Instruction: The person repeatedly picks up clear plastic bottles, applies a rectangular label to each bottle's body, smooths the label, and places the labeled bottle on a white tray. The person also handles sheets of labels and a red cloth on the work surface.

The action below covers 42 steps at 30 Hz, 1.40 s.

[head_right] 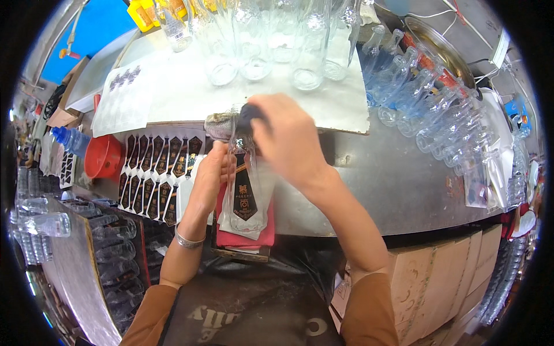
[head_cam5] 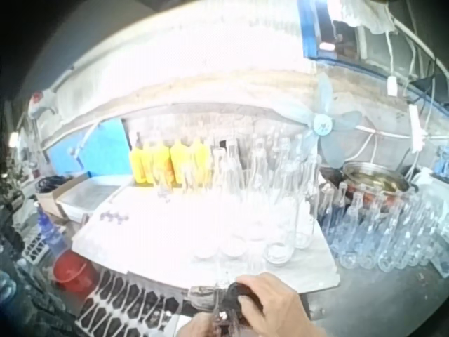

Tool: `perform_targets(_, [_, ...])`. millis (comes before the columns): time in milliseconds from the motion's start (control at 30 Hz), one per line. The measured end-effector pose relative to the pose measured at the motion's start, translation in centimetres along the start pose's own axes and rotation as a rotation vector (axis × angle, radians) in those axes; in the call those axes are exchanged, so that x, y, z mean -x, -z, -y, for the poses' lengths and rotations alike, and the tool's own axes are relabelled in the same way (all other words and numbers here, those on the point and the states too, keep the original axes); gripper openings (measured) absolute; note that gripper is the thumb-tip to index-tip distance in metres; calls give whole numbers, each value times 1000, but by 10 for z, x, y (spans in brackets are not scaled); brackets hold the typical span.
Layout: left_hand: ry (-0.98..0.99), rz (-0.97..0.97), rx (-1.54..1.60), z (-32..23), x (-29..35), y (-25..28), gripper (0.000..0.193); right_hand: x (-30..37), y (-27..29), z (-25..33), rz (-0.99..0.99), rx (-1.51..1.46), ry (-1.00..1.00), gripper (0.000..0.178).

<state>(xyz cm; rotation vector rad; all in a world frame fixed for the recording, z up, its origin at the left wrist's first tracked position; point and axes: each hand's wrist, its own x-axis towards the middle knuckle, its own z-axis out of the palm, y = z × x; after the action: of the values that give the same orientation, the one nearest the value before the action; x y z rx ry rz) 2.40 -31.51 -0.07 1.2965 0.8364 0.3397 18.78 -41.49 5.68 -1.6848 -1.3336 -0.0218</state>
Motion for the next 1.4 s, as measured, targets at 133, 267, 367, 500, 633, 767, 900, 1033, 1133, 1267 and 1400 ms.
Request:
perform_targets(133, [-175,29,-186,-10,-7,-13,54,17,8,-7,-164,-291,-255,24])
perform_targets(267, [-160,36,-208,0,-13,-9,55,38,15,-6,-165,-754,-573,20])
perform_targets(367, [-127,48,-123,-1,-13,-11,58,49,6,-18,12,-548,-553,28])
perform_targets(500, [-79,85,121,8,-10,-12,58,48,-16,-15,275,-368,-605,45])
perform_targets(633, [-191,102,86,13,-6,-13,56,25,-14,-3,448,-272,-624,57])
perform_targets(767, [-190,87,25,11,-6,-14,54,27,-20,-10,453,-218,-628,60])
perform_targets(900, [-130,115,98,24,-11,-8,53,29,-17,-6,459,-379,-646,54])
perform_targets(1033, [-210,110,64,27,-5,-11,56,41,-19,-5,431,-422,-600,48])
perform_targets(1133, [-200,120,23,31,-8,-7,60,40,-18,-3,437,-423,-573,49])
perform_targets(1267, [-98,131,86,35,-6,3,67,72,-25,-43,203,-729,-727,61])
perform_targets(1400, [-222,92,52,20,34,25,76,78,-5,-8,-123,-1020,-816,31])
